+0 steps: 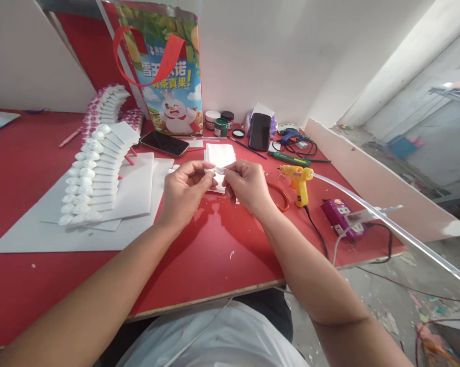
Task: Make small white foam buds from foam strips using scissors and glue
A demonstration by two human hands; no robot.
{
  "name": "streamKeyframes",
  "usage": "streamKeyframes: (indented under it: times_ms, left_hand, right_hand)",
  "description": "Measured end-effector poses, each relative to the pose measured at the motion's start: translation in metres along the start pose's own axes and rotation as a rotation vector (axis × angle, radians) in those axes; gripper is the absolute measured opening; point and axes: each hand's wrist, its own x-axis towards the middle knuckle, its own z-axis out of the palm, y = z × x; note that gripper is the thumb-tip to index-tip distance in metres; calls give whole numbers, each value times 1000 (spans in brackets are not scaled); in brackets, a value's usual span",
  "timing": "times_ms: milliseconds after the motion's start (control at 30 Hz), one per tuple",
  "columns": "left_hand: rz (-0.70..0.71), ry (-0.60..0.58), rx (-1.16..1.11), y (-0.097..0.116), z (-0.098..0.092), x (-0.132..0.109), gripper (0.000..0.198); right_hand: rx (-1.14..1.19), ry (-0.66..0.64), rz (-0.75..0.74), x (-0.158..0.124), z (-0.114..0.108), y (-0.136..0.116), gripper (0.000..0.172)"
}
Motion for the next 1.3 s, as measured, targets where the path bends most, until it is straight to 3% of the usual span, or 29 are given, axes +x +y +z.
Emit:
streamKeyframes:
  times_ms: [133, 433, 567, 900, 1067, 1167, 1233, 1300]
  left_hand:
    - [-99, 7, -214, 0, -5, 7, 19]
    - [26, -95, 39, 6, -12, 5, 30]
    - [37, -108, 66, 5, -12, 6, 27]
    - [44, 21, 168, 4, -9, 6, 15]
    - [-11, -79, 102, -1, -15, 12, 23]
    - [-20, -81, 38, -5, -18, 16, 36]
    - [-11, -38, 29, -7, -19, 17, 42]
    - [-3, -8, 54, -8, -18, 16, 41]
  right_hand:
    - [-46, -25, -47, -5, -1, -7, 17]
    - [-167, -62, -265, -13, -5, -10, 18]
    - [-193, -80, -262, -13, -6, -10, 20]
    - [-360, -51, -319, -16, -3, -12, 19]
    - [-291, -120, -298, -12, -9, -11, 17]
    - [-287, 87, -199, -1, -29, -8, 18]
    - [-468, 357, -199, 8, -47, -3, 19]
    - [-697, 520, -187, 16, -61, 2, 25]
